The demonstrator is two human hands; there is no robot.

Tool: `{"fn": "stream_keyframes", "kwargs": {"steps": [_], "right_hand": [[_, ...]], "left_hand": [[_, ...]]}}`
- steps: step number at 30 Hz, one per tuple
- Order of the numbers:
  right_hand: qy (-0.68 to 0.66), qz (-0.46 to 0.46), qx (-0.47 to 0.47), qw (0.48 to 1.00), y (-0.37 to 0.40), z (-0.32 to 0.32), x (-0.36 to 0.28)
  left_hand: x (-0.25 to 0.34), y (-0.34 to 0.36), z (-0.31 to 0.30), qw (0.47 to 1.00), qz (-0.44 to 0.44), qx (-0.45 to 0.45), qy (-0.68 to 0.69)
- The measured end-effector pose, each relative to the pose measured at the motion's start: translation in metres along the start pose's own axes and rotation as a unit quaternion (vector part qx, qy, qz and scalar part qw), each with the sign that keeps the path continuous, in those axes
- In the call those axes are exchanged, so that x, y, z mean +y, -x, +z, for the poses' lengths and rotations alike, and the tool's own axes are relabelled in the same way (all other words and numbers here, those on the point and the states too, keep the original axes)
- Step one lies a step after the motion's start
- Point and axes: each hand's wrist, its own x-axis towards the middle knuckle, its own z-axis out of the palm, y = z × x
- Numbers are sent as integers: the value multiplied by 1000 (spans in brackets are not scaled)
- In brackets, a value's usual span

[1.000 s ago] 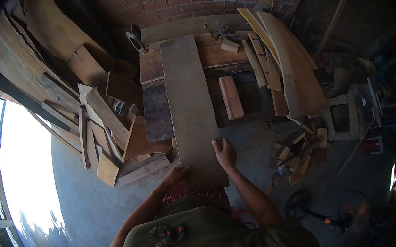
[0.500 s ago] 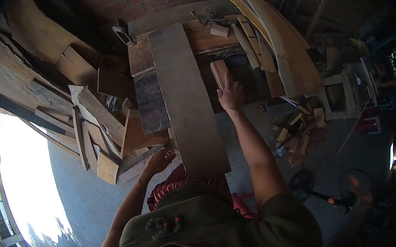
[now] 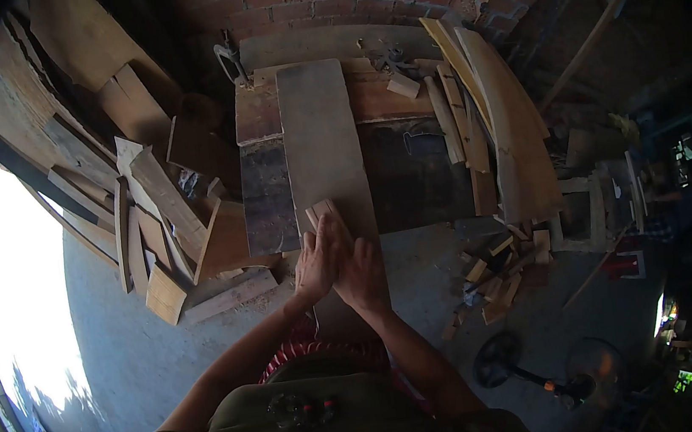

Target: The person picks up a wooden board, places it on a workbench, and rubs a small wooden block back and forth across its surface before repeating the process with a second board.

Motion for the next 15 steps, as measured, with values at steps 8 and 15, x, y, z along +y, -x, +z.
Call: {"fn": "stream_keyframes", "kwargs": {"steps": [8, 15], "right_hand": [[-15, -29, -22, 999, -101, 24, -5], [-76, -41, 59, 994, -310, 44, -18]], "left_hand": [[-14, -89, -17, 987, 38, 110, -110], [-21, -291, -96, 985, 19, 144, -98]]}}
